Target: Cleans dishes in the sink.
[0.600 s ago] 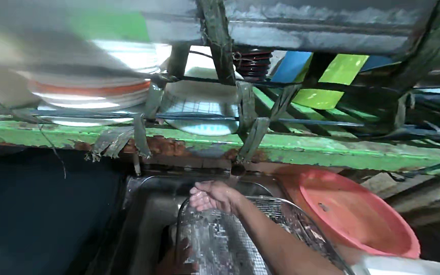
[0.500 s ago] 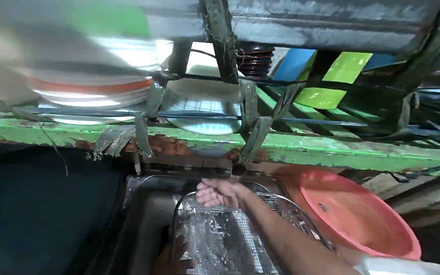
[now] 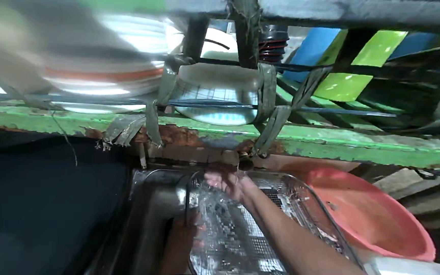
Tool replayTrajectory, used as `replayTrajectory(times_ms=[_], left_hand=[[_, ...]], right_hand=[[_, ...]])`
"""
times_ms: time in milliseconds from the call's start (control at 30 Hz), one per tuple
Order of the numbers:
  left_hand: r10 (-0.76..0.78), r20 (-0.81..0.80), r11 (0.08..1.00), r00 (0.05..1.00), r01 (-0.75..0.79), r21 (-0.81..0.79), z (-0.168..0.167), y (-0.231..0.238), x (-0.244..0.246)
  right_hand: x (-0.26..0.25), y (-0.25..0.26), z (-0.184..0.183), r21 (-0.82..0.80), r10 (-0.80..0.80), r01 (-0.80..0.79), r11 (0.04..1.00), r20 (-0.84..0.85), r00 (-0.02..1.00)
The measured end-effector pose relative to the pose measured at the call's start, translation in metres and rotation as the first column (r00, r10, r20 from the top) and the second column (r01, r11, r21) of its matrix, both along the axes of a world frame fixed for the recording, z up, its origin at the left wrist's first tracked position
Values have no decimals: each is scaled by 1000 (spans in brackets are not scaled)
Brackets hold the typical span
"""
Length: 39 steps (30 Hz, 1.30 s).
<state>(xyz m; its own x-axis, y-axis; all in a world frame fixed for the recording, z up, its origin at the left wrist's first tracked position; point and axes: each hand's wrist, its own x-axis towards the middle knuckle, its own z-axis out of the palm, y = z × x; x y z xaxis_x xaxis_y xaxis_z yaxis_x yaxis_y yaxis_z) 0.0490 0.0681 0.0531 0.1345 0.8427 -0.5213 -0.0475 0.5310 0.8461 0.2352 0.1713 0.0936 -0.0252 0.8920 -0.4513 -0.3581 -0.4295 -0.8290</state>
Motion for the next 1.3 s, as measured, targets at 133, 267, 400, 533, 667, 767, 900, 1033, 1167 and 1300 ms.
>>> replayTrajectory(times_ms=[133,267,400,533,667,767,900,1033,1167,1300], left_hand=[[53,156,999,986,-53,-10,-18,29,12],[104,314,994,944,-85,-74,-31,46,36],[163,385,987,908,-151,-63,-33,46,55],[103,363,995,926,-91,-49,-29,41,52],[97,286,992,953,-70,-105,-27,25,35],[125,176,990,976,-112,-83,-26,12,23],[175,-88,983,981,-170,63,-12,-8,-15],[142,-235,990,962,-139,29,31,-33,-59],[119,-425,992,898,-89,91,63,-64,-90],[151,-481,982,864,-78,170,72,-83,-104]], right_hand=[[13,-5,12,-56,355,-351,935,75,932],[14,-4,5,-43,22,-14,999,195,981],[17,-8,11,-214,471,-425,880,265,841],[17,-6,0,-71,95,-77,995,307,947],[15,-5,4,-143,352,-324,935,286,891],[12,-2,-9,-65,136,-124,990,233,963],[15,-4,-7,-90,37,-25,996,136,990],[16,-1,1,-154,335,-302,941,564,755],[19,6,-1,-453,570,-492,743,814,111],[23,8,0,-537,600,-460,707,800,-11]])
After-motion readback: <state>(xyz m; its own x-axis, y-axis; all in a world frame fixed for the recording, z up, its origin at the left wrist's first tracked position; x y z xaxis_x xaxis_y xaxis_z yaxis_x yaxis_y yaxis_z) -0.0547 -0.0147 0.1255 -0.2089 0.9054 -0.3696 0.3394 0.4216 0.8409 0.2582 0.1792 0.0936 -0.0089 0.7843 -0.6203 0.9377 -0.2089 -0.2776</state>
